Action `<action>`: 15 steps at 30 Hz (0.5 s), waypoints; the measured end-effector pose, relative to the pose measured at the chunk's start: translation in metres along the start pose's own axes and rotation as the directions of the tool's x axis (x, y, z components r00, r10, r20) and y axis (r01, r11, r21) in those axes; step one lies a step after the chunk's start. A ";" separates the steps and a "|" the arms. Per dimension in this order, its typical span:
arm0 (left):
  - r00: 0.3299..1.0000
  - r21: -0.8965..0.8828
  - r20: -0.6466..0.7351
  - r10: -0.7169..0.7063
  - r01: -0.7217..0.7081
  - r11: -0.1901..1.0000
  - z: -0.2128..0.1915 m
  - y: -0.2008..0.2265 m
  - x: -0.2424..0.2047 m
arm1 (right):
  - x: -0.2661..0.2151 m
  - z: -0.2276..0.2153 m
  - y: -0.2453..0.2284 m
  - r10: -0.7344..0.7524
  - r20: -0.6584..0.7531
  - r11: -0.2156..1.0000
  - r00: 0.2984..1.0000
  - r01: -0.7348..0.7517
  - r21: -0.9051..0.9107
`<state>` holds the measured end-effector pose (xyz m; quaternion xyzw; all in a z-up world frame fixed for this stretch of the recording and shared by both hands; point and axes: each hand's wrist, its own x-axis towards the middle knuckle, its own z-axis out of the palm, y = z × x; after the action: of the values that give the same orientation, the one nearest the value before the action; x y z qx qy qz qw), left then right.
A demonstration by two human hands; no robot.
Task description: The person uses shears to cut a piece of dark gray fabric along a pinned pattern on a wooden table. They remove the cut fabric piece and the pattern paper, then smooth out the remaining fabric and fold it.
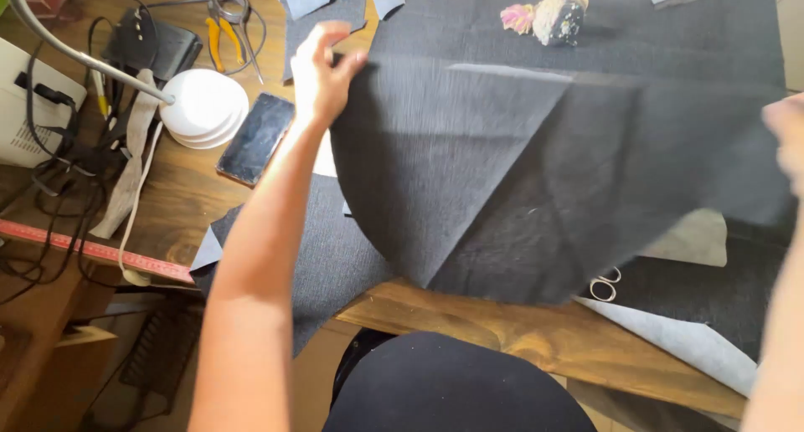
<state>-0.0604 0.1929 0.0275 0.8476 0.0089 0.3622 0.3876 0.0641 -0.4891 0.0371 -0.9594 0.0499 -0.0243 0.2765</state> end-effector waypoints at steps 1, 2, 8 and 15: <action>1.000 -0.001 0.002 -0.004 0.004 1.000 0.005 -0.009 -0.020 | -0.017 0.014 -0.005 0.002 0.003 1.000 1.000 -0.002 -0.003; 0.935 0.016 0.116 -0.336 0.337 0.941 0.010 -0.019 -0.041 | -0.033 0.029 -0.010 0.086 0.001 0.996 0.996 -0.086 0.003; 0.547 -0.032 0.400 -0.736 0.811 0.585 -0.026 0.020 -0.140 | -0.079 0.070 0.037 0.170 0.097 0.952 0.981 -0.189 0.241; 0.739 -0.207 0.307 -0.600 0.667 0.716 -0.018 0.013 -0.211 | -0.065 0.090 0.096 0.161 -0.144 0.895 0.976 -0.083 0.438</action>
<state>-0.2309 0.1331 -0.0835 0.7568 0.2022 0.1082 0.6121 -0.0013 -0.5153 -0.0917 -0.8639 0.1278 -0.1022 0.4763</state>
